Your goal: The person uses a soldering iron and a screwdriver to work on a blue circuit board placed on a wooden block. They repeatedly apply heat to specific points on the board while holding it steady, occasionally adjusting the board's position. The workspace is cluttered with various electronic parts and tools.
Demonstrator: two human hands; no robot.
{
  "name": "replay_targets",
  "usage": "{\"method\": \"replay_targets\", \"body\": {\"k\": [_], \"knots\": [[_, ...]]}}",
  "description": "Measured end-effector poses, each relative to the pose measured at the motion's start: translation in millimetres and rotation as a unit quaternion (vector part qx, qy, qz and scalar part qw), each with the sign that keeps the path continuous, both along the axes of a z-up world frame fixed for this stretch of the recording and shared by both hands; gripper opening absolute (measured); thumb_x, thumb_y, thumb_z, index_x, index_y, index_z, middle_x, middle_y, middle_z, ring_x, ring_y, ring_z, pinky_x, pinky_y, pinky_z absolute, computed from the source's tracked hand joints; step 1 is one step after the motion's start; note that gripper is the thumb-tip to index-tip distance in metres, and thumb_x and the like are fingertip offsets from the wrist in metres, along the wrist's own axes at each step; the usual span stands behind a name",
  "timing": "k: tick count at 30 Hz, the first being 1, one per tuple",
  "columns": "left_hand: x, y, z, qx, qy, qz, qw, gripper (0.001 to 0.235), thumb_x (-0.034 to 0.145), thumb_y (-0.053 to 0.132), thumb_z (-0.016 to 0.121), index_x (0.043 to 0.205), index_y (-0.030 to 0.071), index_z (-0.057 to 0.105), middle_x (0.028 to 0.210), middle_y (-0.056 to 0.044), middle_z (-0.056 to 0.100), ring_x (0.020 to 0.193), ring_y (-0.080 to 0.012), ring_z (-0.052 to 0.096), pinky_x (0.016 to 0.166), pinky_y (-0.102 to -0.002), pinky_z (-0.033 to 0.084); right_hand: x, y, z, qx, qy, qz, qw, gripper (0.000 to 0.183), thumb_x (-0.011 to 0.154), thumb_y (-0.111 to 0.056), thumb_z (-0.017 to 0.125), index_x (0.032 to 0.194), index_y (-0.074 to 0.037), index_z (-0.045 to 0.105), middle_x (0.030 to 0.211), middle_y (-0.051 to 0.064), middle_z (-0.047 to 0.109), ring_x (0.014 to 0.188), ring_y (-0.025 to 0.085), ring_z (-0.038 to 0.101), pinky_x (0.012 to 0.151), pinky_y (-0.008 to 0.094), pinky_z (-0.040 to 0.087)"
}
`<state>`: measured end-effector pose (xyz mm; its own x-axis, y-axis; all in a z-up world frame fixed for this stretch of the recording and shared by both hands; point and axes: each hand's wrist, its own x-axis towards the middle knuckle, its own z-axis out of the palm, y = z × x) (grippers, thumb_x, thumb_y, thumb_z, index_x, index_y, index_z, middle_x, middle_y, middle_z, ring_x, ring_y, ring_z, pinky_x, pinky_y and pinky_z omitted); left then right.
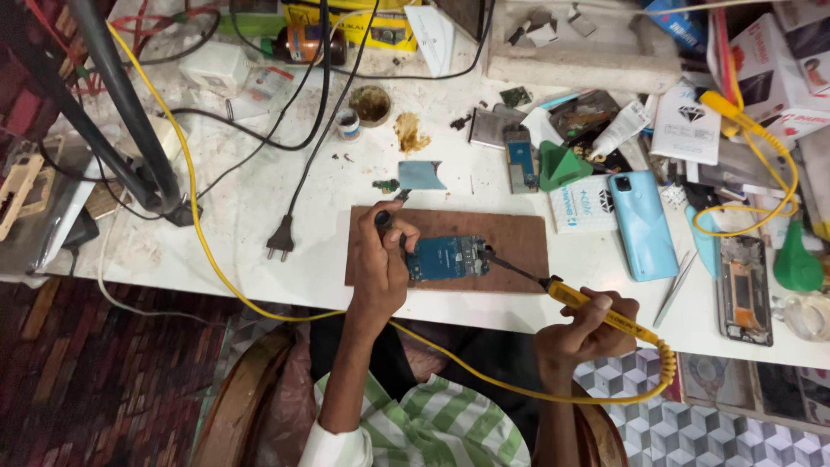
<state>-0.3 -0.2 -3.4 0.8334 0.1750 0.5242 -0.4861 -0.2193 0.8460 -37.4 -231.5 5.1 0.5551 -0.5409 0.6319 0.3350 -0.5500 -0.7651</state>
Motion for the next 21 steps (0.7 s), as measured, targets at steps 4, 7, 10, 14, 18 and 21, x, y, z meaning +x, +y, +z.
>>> {"method": "replay_targets", "body": {"k": [4,7,10,14,18,21], "knots": [[0.1,1.7,3.3,0.003,-0.018,0.012,1.000,0.029,0.115,0.017,0.035,0.135,-0.002,0.043,0.079,-0.007,0.058,0.070,-0.0145,0.054,0.070,-0.030,0.049,3.9,-1.2,1.0,0.045,-0.014,0.003,0.999,0.039,0.113,-0.027,0.049,0.089,0.004,0.052,0.068,0.010,0.054,0.055,0.015,0.053,0.051,0.026,0.042],[-0.9,2.3,3.6,0.002,-0.018,0.020,1.000,0.027,0.115,0.016,0.036,0.133,-0.002,0.043,0.079,-0.007,0.058,0.071,-0.0149,0.055,0.072,-0.030,0.050,2.5,-3.6,-5.9,0.106,-0.030,0.010,0.994,0.037,0.112,-0.026,0.050,0.089,0.003,0.051,0.068,0.008,0.053,0.055,0.014,0.050,0.050,0.025,0.041],[-2.4,1.9,0.3,-0.008,-0.010,0.018,1.000,0.028,0.114,0.017,0.035,0.132,-0.002,0.044,0.080,-0.008,0.058,0.072,-0.0154,0.055,0.072,-0.031,0.051,-2.8,-6.7,-17.8,0.139,-0.043,0.016,0.989,0.035,0.111,-0.024,0.050,0.088,0.002,0.050,0.068,0.007,0.051,0.053,0.013,0.049,0.047,0.025,0.039],[-1.3,1.3,0.1,-0.015,0.000,0.022,1.000,0.028,0.114,0.018,0.035,0.130,-0.002,0.044,0.079,-0.007,0.058,0.071,-0.0151,0.055,0.073,-0.031,0.051,-1.9,-10.8,-31.8,0.203,-0.047,0.034,0.978,0.032,0.112,-0.023,0.048,0.088,-0.001,0.049,0.065,0.005,0.049,0.050,0.011,0.043,0.046,0.024,0.033],[0.5,0.9,4.2,-0.010,-0.008,0.030,0.999,0.029,0.113,0.020,0.035,0.129,-0.002,0.044,0.078,-0.007,0.058,0.071,-0.0147,0.055,0.074,-0.031,0.050,7.6,-21.1,-40.8,0.269,-0.032,0.072,0.960,0.030,0.111,-0.022,0.047,0.088,-0.003,0.051,0.065,0.002,0.046,0.052,0.008,0.040,0.047,0.023,0.033],[-2.7,1.7,7.1,0.007,-0.017,0.040,0.999,0.030,0.114,0.021,0.035,0.129,-0.003,0.045,0.078,-0.007,0.057,0.071,-0.0155,0.054,0.077,-0.032,0.049,16.4,-26.7,-45.6,0.322,-0.040,0.099,0.941,0.030,0.113,-0.021,0.048,0.088,-0.005,0.048,0.064,-0.001,0.041,0.053,0.006,0.035,0.047,0.023,0.031]]}}
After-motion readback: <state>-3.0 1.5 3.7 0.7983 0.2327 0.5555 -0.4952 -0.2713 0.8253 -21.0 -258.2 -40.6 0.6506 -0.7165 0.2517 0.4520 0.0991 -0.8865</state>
